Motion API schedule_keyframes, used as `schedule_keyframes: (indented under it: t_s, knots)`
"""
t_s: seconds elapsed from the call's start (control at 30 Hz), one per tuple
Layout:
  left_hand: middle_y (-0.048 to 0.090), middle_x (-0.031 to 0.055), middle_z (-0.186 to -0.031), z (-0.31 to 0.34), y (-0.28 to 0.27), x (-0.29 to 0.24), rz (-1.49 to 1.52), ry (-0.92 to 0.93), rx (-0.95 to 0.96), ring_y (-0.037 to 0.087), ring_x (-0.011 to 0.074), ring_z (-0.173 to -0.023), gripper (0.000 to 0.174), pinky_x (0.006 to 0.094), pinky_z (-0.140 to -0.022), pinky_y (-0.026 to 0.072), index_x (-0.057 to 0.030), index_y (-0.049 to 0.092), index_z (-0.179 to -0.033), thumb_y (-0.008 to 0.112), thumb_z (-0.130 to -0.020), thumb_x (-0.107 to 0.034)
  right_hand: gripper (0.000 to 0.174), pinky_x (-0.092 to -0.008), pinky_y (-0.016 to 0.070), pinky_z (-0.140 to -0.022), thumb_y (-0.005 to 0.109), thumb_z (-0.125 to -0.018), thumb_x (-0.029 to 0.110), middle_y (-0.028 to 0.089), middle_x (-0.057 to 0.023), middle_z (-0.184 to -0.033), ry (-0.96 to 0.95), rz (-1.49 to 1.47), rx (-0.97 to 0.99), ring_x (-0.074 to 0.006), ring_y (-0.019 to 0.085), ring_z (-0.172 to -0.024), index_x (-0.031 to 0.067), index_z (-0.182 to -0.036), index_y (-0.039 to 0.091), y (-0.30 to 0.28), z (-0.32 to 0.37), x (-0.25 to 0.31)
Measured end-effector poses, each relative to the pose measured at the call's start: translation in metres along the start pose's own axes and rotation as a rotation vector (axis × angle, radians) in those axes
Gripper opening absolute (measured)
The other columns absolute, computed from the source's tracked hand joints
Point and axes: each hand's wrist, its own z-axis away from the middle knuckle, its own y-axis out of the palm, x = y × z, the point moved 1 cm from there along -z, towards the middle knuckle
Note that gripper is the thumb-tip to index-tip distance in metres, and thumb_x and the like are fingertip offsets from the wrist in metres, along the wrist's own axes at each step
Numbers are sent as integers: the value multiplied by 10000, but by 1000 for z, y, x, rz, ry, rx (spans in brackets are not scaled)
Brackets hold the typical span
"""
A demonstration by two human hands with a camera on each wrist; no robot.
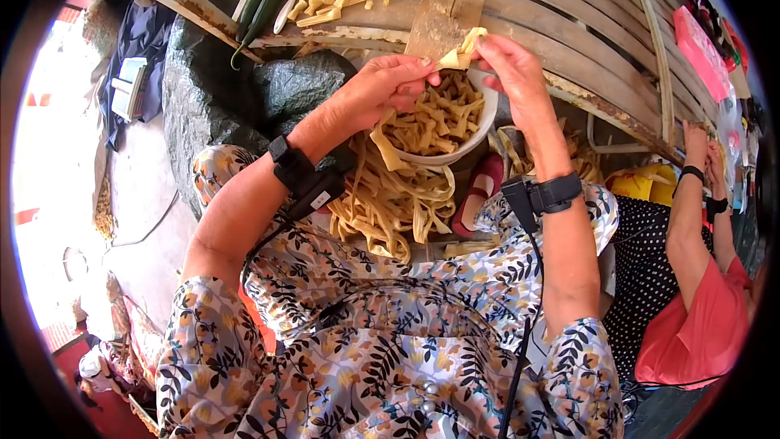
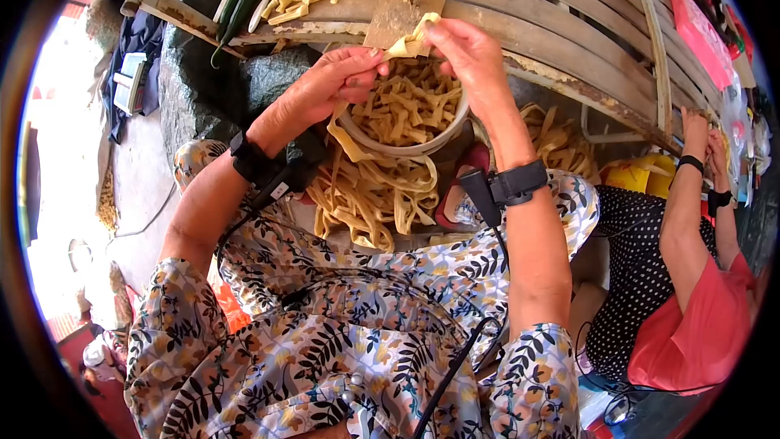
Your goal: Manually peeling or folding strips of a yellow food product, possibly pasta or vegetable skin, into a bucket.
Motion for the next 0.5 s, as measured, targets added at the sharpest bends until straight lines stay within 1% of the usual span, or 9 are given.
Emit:
schedule_keyframes:
  t_s: [0.07,0.1,0.2,0.23,0.33,0.37,0.4,0.47,0.5]
  knots:
    - [325,-92,-545,-1,-2,1,46,-8,49,228,7,-433,231,164,-405,194,-30,546,-840,456,-918,-227,250,-161,368,-485,676,-768,246,589,14,-694,102,48,141,-39,512,-642,54,-920,626,7,7,5]
    - [325,-94,-540,-1,-2,0,70,-12,74,228,6,-427,228,165,-400,192,-31,545,-835,452,-920,-221,263,-154,385,-487,676,-766,241,590,1,-685,88,-29,229,-31,511,-623,54,-939,613,12,9,3]
    - [306,-100,-518,0,6,0,12,-40,42,220,3,-419,231,166,-391,191,-34,540,-823,445,-924,-218,209,-138,352,-460,671,-766,203,588,-15,-674,20,-85,329,-21,487,-581,45,-893,619,24,7,-6]
    - [306,-99,-515,-1,4,0,31,-47,57,219,3,-416,230,164,-389,192,-33,538,-819,445,-924,-216,145,-137,295,-428,653,-773,140,558,-9,-634,2,-82,293,-16,428,-512,25,-855,618,26,6,-8]
    - [306,-99,-507,-1,-1,-4,57,-59,70,214,2,-405,228,159,-384,191,-32,533,-807,449,-922,-211,106,-153,252,-416,636,-777,97,522,10,-607,-23,-288,185,-12,369,-476,14,-842,618,18,1,-12]
    - [306,-99,-504,0,-1,-6,44,-62,53,211,2,-402,229,158,-382,188,-33,531,-803,450,-921,-211,107,-165,236,-413,627,-786,97,498,20,-599,-21,-276,165,-10,349,-465,9,-846,616,15,0,-11]
    - [306,-99,-501,0,0,-7,32,-67,34,208,1,-398,229,156,-380,186,-34,529,-798,452,-920,-211,111,-163,241,-414,626,-788,103,503,18,-605,3,-293,184,-11,353,-467,9,-846,616,13,-1,-10]
    - [347,-88,-520,-2,-6,-9,-5,-65,66,260,3,-419,230,154,-397,226,-29,540,-813,459,-917,-217,119,-159,250,-416,626,-792,113,515,14,-615,51,-331,224,-13,362,-471,7,-846,615,8,-4,-10]
    - [368,-83,-530,-2,-5,-13,-25,-61,82,286,3,-430,231,153,-406,246,-26,545,-820,463,-916,-220,124,-158,259,-418,625,-795,119,521,11,-621,59,-280,219,-16,371,-475,7,-847,616,6,-5,-9]
